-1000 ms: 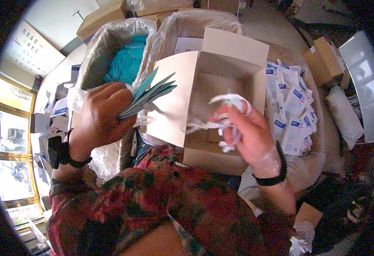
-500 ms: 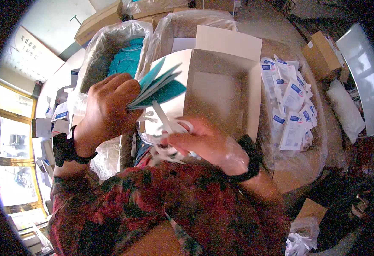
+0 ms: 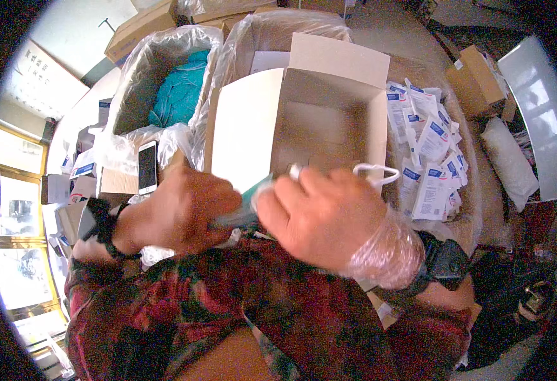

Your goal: Packing face masks into white boxes and organizing shipping cartons.

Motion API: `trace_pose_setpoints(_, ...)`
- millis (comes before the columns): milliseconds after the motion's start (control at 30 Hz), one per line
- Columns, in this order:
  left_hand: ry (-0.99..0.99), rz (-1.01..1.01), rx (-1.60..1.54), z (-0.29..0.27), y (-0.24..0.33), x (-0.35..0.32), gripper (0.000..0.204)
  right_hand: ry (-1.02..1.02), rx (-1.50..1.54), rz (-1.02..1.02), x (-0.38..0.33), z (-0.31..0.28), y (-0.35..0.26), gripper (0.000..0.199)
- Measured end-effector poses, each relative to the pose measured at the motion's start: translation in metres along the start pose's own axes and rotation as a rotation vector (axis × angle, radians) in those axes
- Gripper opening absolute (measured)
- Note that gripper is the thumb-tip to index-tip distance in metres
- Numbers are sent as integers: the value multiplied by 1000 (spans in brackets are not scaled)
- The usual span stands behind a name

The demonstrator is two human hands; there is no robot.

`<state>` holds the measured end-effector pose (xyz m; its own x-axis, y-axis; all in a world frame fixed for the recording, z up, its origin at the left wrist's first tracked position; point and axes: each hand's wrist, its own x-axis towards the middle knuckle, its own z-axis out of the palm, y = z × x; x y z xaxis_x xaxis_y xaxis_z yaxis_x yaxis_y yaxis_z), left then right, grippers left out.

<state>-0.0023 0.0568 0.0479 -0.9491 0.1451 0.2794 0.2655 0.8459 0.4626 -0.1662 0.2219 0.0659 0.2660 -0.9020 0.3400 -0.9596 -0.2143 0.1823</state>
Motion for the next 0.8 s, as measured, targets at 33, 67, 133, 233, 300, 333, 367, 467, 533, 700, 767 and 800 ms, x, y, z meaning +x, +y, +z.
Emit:
trace_pose_setpoints(33, 3, -4, -1, -1, 4, -4, 22, -55, 64, -94, -4, -3, -3, 11)
trace_pose_setpoints(67, -98, 96, 1, -5, 10, -8, 18, -113, 126, -184, -9, -8, -7, 11)
trace_pose_setpoints(133, -166, 338, 14, -10, 19, -11, 16, -218, 367, -158, -18, -33, -16, 15)
trace_pose_setpoints(233, -147, 344, -19, -21, 31, -17, 18, -266, 649, -118, -23, -34, -11, 21)
trace_pose_setpoints(300, -145, 363, -52, -23, 30, -22, 18, -294, 769, -84, -26, -39, -10, 23)
trace_pose_setpoints(333, -164, 368, -63, -26, 32, -24, 18, -323, 847, -88, -26, -42, -8, 21)
trace_pose_setpoints(367, -184, 371, -75, -32, 33, -26, 18, -352, 925, -94, -26, -43, -6, 19)
trace_pose_setpoints(467, -101, 86, -88, -55, -15, -68, 17, -388, 958, 136, -72, -42, 28, 14)
trace_pose_setpoints(533, 150, -466, 212, -64, -34, -97, 19, -325, 1060, 700, -88, -43, 33, 13)
trace_pose_setpoints(700, 808, -655, -467, -18, -40, -43, 31, 74, 1618, 1138, -54, 15, 28, 14)
trace_pose_setpoints(767, 886, -647, -751, 0, -43, -29, 30, 214, 1909, 1061, -39, 37, 23, 15)
trace_pose_setpoints(800, 935, -649, -920, 4, -34, -18, 32, 263, 1967, 1020, -37, 52, 22, 16)
